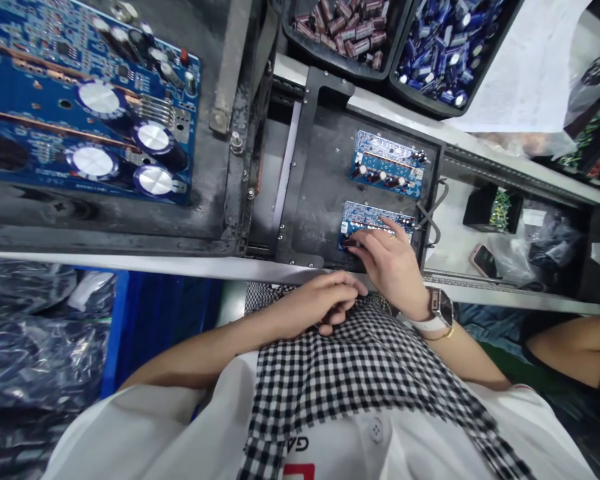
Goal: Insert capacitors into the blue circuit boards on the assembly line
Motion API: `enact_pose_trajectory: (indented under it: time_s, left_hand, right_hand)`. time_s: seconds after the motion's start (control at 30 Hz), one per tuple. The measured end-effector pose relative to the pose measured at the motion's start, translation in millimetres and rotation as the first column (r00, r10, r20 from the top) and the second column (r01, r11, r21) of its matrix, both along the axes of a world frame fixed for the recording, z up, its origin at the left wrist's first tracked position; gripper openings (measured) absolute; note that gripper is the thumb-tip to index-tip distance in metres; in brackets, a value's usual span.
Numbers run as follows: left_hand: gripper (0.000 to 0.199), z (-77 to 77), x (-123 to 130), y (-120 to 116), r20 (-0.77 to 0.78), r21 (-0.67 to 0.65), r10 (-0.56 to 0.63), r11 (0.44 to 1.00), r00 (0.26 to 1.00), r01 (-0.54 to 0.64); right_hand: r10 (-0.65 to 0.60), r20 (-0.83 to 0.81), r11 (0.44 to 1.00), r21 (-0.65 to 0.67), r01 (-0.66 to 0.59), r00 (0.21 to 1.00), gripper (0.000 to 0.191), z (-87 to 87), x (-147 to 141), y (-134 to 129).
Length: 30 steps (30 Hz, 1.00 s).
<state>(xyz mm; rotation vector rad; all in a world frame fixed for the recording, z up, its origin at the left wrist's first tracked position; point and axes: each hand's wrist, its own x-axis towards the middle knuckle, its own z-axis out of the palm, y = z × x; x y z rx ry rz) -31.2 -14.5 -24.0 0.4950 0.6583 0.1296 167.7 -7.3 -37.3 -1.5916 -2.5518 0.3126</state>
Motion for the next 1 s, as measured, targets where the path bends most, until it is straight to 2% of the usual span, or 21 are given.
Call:
enact_pose_trajectory:
  time_s: [0.03,0.07,0.13,0.17,0.27,0.37,0.47,0.57,0.67,0.73,0.8,0.87,0.93,1.0]
  left_hand:
    - [0.018,6.1,-4,3,-0.043,0.183,-0.019,0.983,0.999,0.027]
    - [0.017,12.2,-7,6,-0.094,0.372,-0.003,0.927,0.996,0.038]
    - [0.017,22.0,-13,14,-0.185,0.665,0.134,0.747,0.974,0.023]
    - [0.017,24.4,-14,20,-0.215,0.751,0.226,0.660,0.950,0.013]
    - [0.020,19.9,-9,36,-0.261,0.880,0.412,0.474,0.873,0.039]
    - [0.021,5.2,2,50,-0.311,0.922,0.458,0.357,0.833,0.149]
    - [0.023,-5.7,10,59,-0.430,0.898,0.444,0.302,0.786,0.320]
    - [0.027,-7.5,16,62,-0.562,0.826,0.422,0.243,0.712,0.508]
    - [0.031,-5.8,21,61,-0.709,0.681,0.413,0.189,0.572,0.708]
    - [0.032,-6.2,22,61,-0.772,0.583,0.411,0.156,0.485,0.797]
    - [0.032,-7.1,19,60,-0.802,0.523,0.416,0.142,0.428,0.841]
    - [0.031,-4.5,15,62,-0.811,0.499,0.435,0.163,0.392,0.851]
    - [0.029,5.8,15,71,-0.787,0.518,0.491,0.195,0.374,0.833]
    - [0.030,23.9,26,94,-0.699,0.595,0.605,0.196,0.382,0.779]
  right_hand:
    - [0.010,0.011,1.000,-0.009,-0.010,1.000,0.016,1.8,0,0]
    - [0.022,0.025,1.000,-0.023,-0.022,0.999,0.017,3.6,-1,0]
    - [0.045,0.059,0.998,-0.039,-0.042,0.997,0.020,6.4,-2,1]
    - [0.050,0.077,0.998,-0.034,-0.048,0.996,0.022,7.0,-3,1]
    - [0.054,0.124,0.998,0.007,-0.056,0.991,0.025,6.4,-7,2]
    - [0.077,0.140,0.997,0.017,-0.080,0.987,0.024,5.1,-9,3]
    - [0.098,0.136,0.995,0.015,-0.101,0.986,0.021,6.0,-9,7]
    - [0.156,0.139,0.985,0.049,-0.164,0.978,0.017,7.8,-10,11]
    - [0.279,0.173,0.949,0.104,-0.299,0.945,0.016,5.8,-14,9]
    - [0.303,0.163,0.937,0.129,-0.325,0.939,0.015,2.6,-16,7]
    - [0.272,0.060,0.953,0.124,-0.277,0.961,0.013,1.0,-10,9]
    - [0.182,-0.101,0.977,0.129,-0.169,0.978,0.021,3.1,8,22]
    - [0.038,-0.238,0.986,0.168,0.003,0.970,0.029,8.0,41,48]
    - [-0.136,-0.305,0.951,0.226,0.211,0.943,0.027,11.5,84,87]
